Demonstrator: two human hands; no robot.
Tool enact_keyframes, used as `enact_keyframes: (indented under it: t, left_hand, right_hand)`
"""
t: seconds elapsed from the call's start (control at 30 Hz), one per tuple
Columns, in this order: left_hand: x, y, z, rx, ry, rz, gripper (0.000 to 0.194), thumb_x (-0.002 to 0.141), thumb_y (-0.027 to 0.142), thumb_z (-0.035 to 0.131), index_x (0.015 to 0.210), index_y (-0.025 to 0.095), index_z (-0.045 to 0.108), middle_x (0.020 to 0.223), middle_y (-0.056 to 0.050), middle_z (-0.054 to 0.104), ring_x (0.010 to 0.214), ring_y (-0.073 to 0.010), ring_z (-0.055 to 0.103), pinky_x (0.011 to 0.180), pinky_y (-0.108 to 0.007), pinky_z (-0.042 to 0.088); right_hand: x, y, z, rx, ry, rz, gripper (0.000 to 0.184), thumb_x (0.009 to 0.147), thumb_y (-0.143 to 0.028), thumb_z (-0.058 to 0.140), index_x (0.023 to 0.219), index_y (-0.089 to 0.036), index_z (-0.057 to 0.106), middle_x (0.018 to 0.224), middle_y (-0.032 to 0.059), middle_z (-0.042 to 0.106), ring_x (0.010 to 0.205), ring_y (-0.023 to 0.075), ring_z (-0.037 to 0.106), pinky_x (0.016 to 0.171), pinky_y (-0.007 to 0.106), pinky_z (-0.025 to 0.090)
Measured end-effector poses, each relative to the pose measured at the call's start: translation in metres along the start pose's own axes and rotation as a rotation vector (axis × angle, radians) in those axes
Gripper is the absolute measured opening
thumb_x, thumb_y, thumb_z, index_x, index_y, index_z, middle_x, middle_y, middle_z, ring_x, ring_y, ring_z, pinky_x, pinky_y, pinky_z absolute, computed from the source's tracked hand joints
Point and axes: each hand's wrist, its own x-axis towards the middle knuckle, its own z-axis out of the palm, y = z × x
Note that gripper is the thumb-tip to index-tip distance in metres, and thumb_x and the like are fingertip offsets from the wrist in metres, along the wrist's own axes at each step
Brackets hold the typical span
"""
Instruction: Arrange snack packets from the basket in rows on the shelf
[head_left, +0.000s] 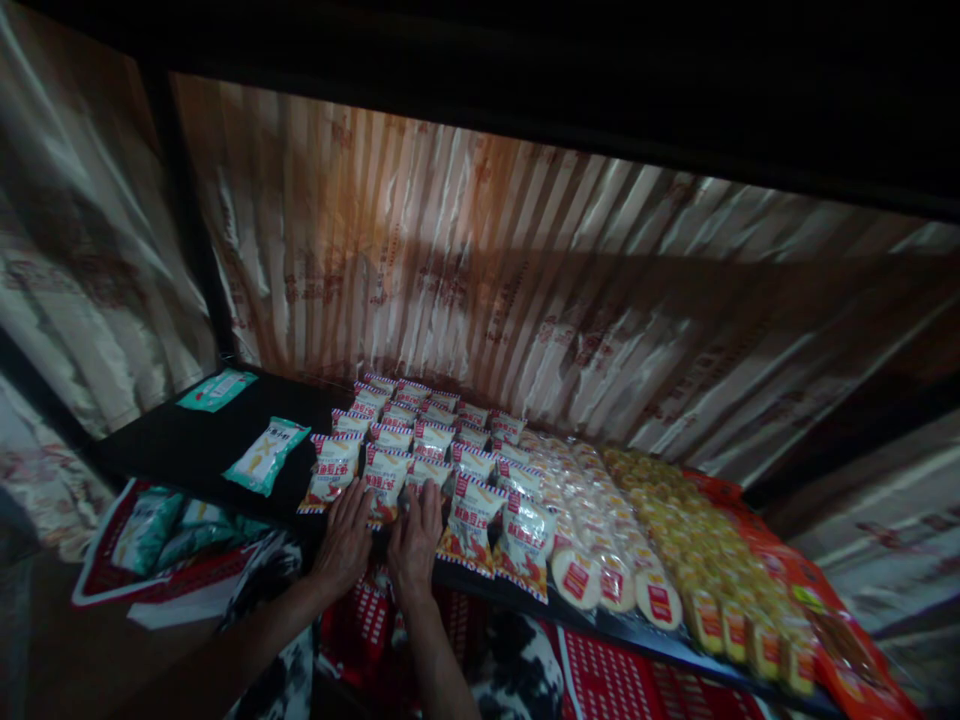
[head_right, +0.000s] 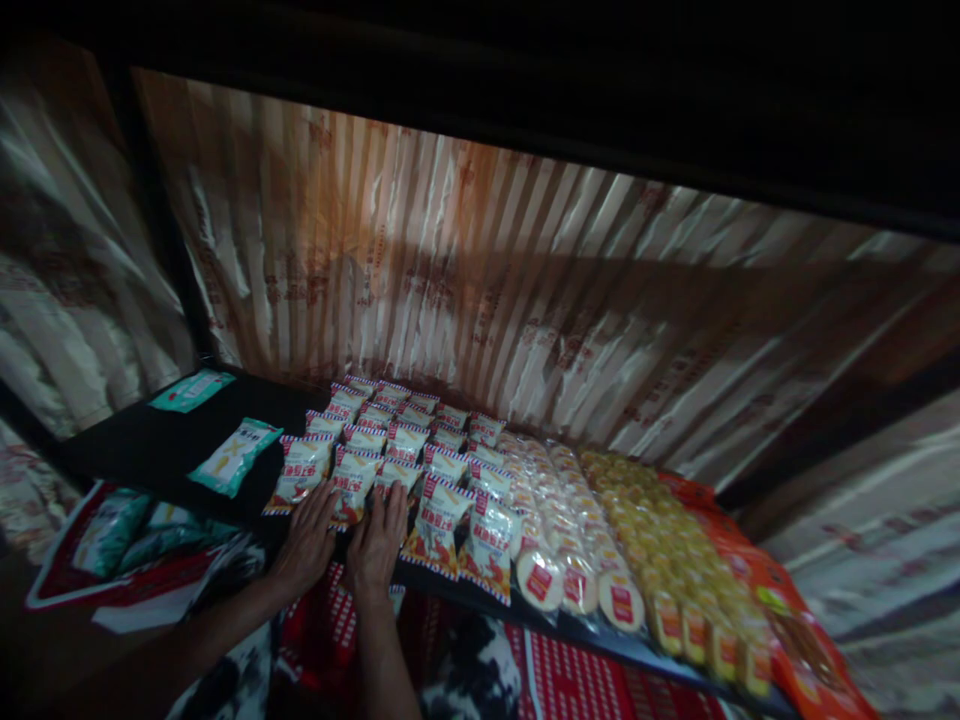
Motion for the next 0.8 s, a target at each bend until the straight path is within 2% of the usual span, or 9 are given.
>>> enact_keyframes:
  t: [0.37,0.6,0.8]
  left_hand:
    - [0.001,0.004,0.006,0.023,-0.019,0.022,0.065,0.084,0.01,0.033,0.145,0.015,0.013,0.145,-0.016,0.034,0.137,-0.0261,0.024,0.107,-0.051,0.026]
    - [0.001,0.005,0.006,0.048,-0.027,0.01,0.063,0.084,0.011,0.035,0.144,0.012,0.018,0.146,-0.017,0.031,0.138,-0.027,0.021,0.108,-0.049,0.025]
    - [0.002,0.006,0.003,0.052,-0.019,0.042,0.067,0.083,0.01,0.033,0.146,0.014,0.009,0.146,-0.016,0.031,0.139,-0.0263,0.019,0.108,-0.049,0.024]
  right_hand:
    - [-0.001,0.004,-0.004,0.008,-0.034,0.001,0.048,0.083,-0.009,0.037,0.13,-0.014,0.044,0.146,0.0164,0.028,0.139,0.0292,0.013,0.101,0.058,0.034]
    - [-0.002,0.007,-0.007,0.02,-0.029,0.009,0.049,0.083,-0.007,0.036,0.13,-0.017,0.045,0.147,0.0139,0.029,0.139,0.0288,0.012,0.101,0.058,0.034]
    - [-0.002,0.01,-0.011,0.035,-0.047,-0.014,0.047,0.082,-0.006,0.036,0.127,-0.015,0.049,0.147,0.0138,0.029,0.139,0.0299,0.011,0.101,0.059,0.034]
